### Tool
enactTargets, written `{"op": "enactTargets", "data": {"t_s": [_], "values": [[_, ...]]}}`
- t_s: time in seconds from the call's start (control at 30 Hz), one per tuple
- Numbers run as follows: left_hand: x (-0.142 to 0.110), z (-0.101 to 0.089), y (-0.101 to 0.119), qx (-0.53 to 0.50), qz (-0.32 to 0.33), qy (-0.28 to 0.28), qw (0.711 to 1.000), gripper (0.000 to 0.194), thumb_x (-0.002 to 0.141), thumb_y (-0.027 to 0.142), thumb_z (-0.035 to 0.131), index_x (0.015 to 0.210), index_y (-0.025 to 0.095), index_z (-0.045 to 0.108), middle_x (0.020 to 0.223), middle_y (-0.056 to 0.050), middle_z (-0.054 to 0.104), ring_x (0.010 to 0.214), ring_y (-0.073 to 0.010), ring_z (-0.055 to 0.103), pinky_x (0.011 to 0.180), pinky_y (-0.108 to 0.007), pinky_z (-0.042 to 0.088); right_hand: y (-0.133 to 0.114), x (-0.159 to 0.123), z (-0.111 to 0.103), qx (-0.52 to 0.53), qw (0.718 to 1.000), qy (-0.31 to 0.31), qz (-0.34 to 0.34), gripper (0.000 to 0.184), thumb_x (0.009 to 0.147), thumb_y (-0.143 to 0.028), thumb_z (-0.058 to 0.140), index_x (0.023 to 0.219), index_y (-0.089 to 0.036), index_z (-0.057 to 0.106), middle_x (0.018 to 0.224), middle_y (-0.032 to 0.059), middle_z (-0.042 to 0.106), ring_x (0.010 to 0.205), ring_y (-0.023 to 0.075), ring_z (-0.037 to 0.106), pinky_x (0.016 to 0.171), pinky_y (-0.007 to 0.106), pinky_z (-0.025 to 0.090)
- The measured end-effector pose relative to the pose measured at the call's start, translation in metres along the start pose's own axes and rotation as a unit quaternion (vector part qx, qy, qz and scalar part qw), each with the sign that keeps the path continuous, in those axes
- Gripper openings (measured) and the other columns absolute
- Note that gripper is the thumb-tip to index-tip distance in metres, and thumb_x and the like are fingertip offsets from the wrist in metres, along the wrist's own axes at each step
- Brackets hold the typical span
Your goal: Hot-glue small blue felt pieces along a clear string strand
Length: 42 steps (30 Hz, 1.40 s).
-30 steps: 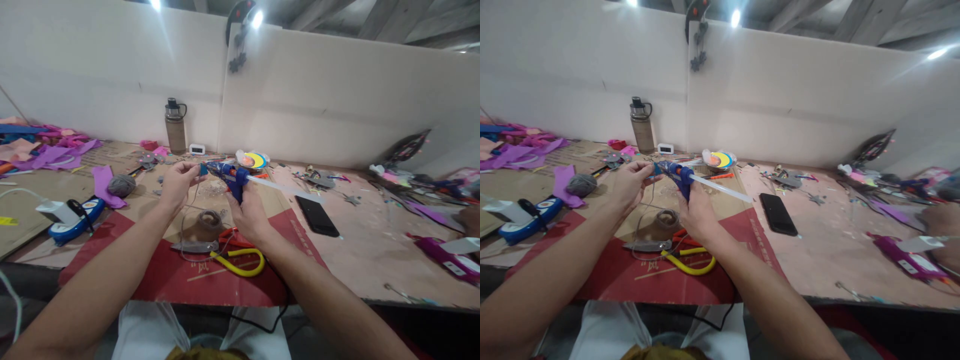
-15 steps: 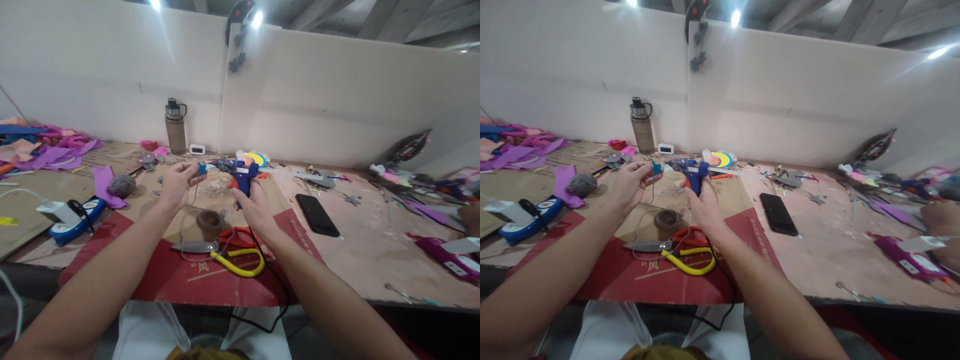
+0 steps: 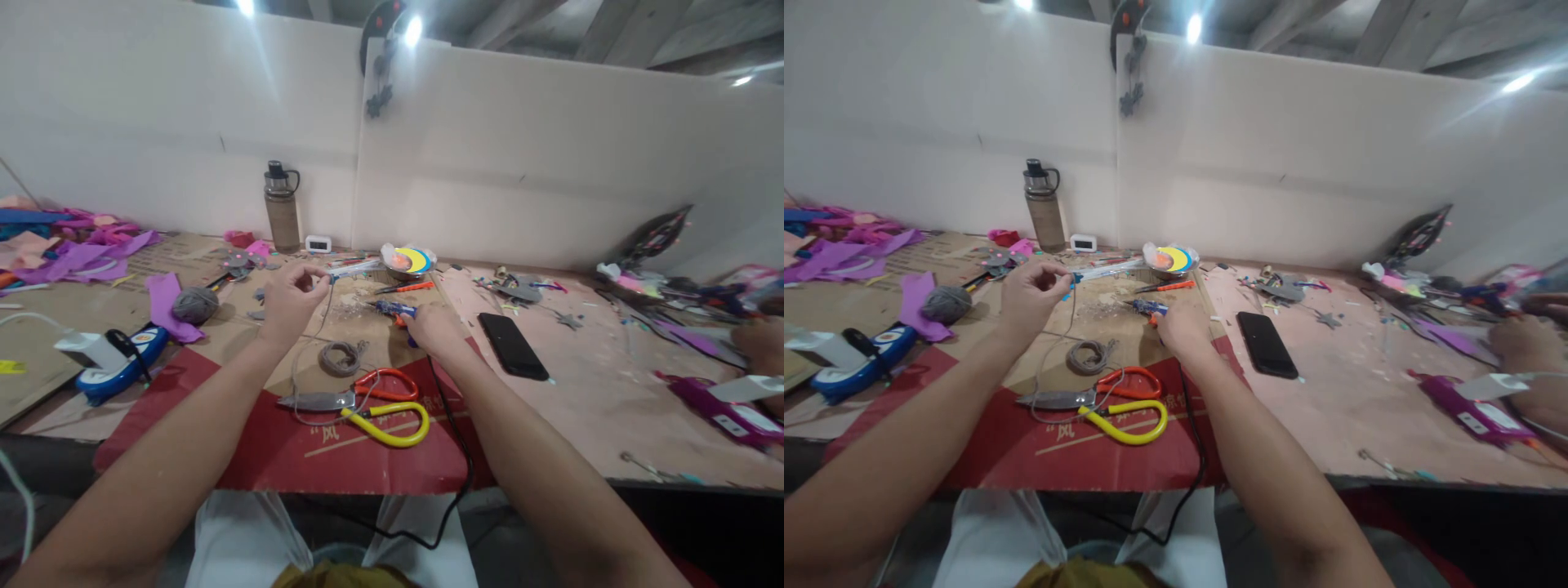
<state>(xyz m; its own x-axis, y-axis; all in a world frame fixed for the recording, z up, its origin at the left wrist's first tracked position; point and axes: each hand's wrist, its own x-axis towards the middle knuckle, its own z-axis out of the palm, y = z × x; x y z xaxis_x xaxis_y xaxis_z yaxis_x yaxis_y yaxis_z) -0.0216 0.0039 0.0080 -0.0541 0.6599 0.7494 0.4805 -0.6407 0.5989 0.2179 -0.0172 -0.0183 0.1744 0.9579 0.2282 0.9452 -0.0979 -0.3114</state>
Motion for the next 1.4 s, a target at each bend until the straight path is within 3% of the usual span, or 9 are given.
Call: {"op": "enactTargets", "data": {"t_s": [0.07,0.13,0.27,0.33,0.43,0.8,1.0,1.17,1.4], "values": [[-0.002,0.000,0.004,0.031,0.070,-0.001,0.997,0.005,0.073,0.015,0.063,0.072,0.018,0.067,0.070,0.001,0.060,0.058,-0.0091,0.048,0.057,-0.023,0.039,-0.011,-0.006,-0.005,0.043,0.994,0.095,-0.045,0.019,0.084,-0.033,0.054,0.080,-0.014,0.058,0.100,0.0213,0.063,0.104,0.0307,0.055,0.089,0.043,0.040],[-0.004,0.000,0.007,0.046,0.115,-0.008,0.992,0.007,0.073,0.013,0.062,0.074,0.018,0.066,0.078,-0.001,0.064,0.059,-0.0088,0.050,0.059,-0.023,0.042,-0.030,-0.013,-0.008,0.189,0.967,0.129,-0.111,0.013,0.085,-0.029,0.049,0.084,-0.017,0.053,0.099,0.0155,0.062,0.100,0.0252,0.055,0.089,0.040,0.042],[-0.006,0.002,0.006,0.060,0.139,-0.017,0.988,0.008,0.074,0.012,0.061,0.076,0.018,0.066,0.083,-0.002,0.067,0.061,-0.0091,0.054,0.060,-0.023,0.045,-0.074,-0.023,-0.005,0.514,0.846,0.012,-0.142,0.021,0.081,-0.032,0.057,0.092,-0.021,0.043,0.099,0.0064,0.060,0.092,0.0164,0.060,0.086,0.034,0.047],[-0.007,0.002,0.004,0.057,0.125,-0.014,0.990,0.007,0.074,0.012,0.062,0.076,0.018,0.066,0.078,-0.001,0.067,0.060,-0.0090,0.055,0.059,-0.022,0.044,-0.090,-0.025,0.000,0.598,0.793,-0.045,-0.111,0.030,0.077,-0.032,0.061,0.093,-0.023,0.038,0.093,0.0028,0.061,0.084,0.0140,0.062,0.081,0.032,0.049],[-0.008,0.004,0.002,0.046,0.077,-0.013,0.996,0.006,0.073,0.014,0.063,0.076,0.018,0.066,0.069,0.002,0.065,0.058,-0.0094,0.057,0.058,-0.022,0.045,-0.101,-0.024,0.006,0.646,0.754,-0.083,-0.081,0.034,0.076,-0.032,0.062,0.094,-0.025,0.034,0.080,-0.0039,0.057,0.066,0.0104,0.059,0.067,0.029,0.050],[-0.008,0.004,0.014,-0.081,-0.088,-0.050,0.992,0.015,0.077,0.029,0.065,0.085,0.017,0.071,0.073,-0.002,0.071,0.064,-0.0133,0.064,0.062,-0.025,0.050,-0.095,-0.017,0.003,0.560,0.816,0.027,-0.141,0.006,0.080,-0.025,0.055,0.081,-0.019,0.052,0.076,-0.0028,0.053,0.065,0.0082,0.046,0.062,0.023,0.039],[-0.009,0.005,0.012,-0.093,-0.090,-0.053,0.990,0.015,0.078,0.029,0.064,0.083,0.017,0.071,0.069,-0.002,0.069,0.061,-0.0134,0.065,0.060,-0.025,0.050,-0.093,-0.017,0.000,0.525,0.835,0.067,-0.149,0.008,0.082,-0.026,0.055,0.080,-0.019,0.055,0.071,-0.0030,0.053,0.063,0.0091,0.044,0.062,0.024,0.036],[-0.008,0.005,0.012,-0.095,-0.089,-0.058,0.990,0.016,0.077,0.030,0.065,0.083,0.017,0.070,0.070,-0.002,0.069,0.062,-0.0135,0.065,0.060,-0.024,0.050,-0.092,-0.018,0.000,0.473,0.861,0.091,-0.163,0.013,0.082,-0.032,0.059,0.085,-0.020,0.059,0.061,-0.0060,0.039,0.060,0.0102,0.038,0.059,0.024,0.030],[-0.009,0.006,0.014,-0.124,-0.099,-0.063,0.985,0.014,0.076,0.029,0.066,0.081,0.017,0.070,0.069,-0.002,0.069,0.060,-0.0127,0.064,0.058,-0.024,0.051,-0.092,-0.017,-0.001,0.489,0.854,0.091,-0.151,0.015,0.082,-0.034,0.058,0.079,-0.020,0.059,0.060,-0.0053,0.039,0.059,0.0101,0.035,0.057,0.024,0.028]]}}
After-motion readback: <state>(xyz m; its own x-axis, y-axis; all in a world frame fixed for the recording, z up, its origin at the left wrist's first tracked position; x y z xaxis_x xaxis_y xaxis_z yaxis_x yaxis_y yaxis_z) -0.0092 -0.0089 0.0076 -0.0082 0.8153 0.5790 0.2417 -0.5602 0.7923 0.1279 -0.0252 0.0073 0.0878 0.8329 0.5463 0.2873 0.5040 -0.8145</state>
